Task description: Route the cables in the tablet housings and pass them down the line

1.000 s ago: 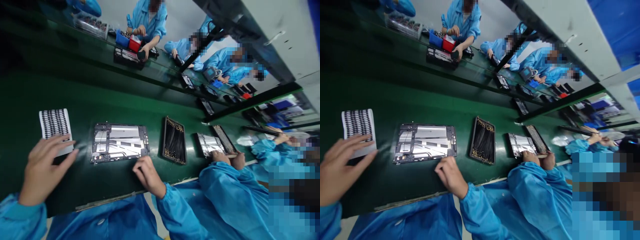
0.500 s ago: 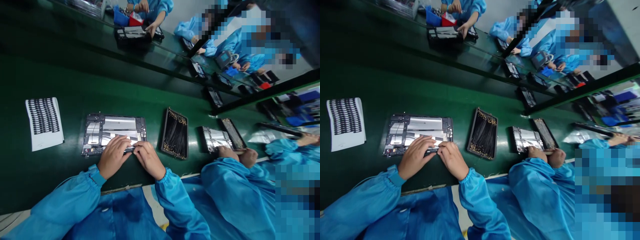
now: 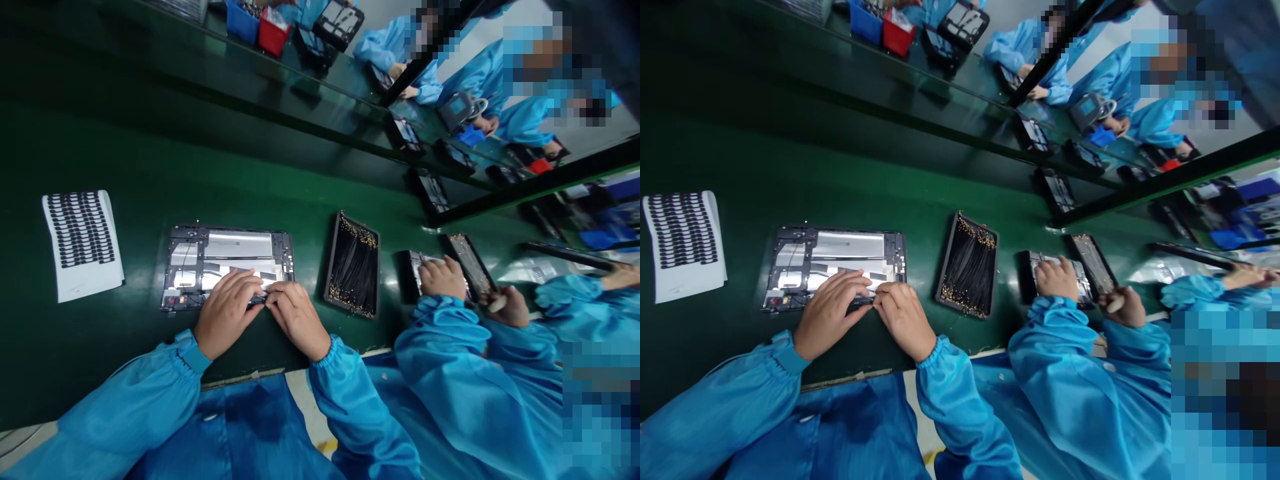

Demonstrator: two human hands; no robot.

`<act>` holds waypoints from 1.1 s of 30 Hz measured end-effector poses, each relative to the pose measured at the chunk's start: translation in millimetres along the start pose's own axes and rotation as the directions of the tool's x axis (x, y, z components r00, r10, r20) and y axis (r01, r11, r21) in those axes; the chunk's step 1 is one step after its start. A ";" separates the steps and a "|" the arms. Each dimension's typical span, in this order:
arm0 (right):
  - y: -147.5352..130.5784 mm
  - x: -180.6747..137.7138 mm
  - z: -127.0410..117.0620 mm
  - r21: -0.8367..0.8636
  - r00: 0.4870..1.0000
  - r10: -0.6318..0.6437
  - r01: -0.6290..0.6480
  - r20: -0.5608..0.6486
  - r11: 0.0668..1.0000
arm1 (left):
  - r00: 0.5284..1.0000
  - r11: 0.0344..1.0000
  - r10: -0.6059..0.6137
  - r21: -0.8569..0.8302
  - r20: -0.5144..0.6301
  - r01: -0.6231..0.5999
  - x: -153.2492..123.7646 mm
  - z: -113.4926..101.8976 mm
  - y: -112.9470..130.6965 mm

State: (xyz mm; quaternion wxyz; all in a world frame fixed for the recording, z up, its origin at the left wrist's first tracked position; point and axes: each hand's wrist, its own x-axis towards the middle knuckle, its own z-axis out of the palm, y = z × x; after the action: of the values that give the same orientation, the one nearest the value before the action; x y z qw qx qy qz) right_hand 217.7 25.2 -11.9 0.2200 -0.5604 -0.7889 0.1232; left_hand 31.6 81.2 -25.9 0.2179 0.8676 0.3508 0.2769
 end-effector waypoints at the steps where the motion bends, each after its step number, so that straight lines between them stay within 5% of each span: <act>1: -0.6 0.5 -0.1 -0.009 1.000 0.002 -0.002 0.003 1.000 | 1.000 1.000 0.003 0.007 0.012 -0.003 0.1 -0.5 0.2; 6: 3.6 -1.1 -1.2 0.057 1.000 0.003 -0.003 0.000 0.998 | 0.997 0.997 0.039 0.057 0.059 -0.042 -0.2 -1.6 -0.8; 12: 13.4 -13.1 1.9 0.246 0.984 0.094 -0.055 -0.150 0.968 | 0.998 0.997 0.039 0.068 0.049 -0.042 0.3 -0.3 -1.6; 33: 1.3 -18.3 11.9 0.098 0.985 0.073 -0.058 -0.156 0.993 | 0.997 0.992 0.075 0.100 -0.003 -0.074 -1.8 2.1 -0.6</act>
State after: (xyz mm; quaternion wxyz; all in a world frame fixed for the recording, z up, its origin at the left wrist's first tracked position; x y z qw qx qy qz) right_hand 218.0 9.1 -26.6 0.3041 -0.5832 -0.7434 0.1218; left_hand 31.6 79.9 -28.5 0.1626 0.8890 0.3324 0.2697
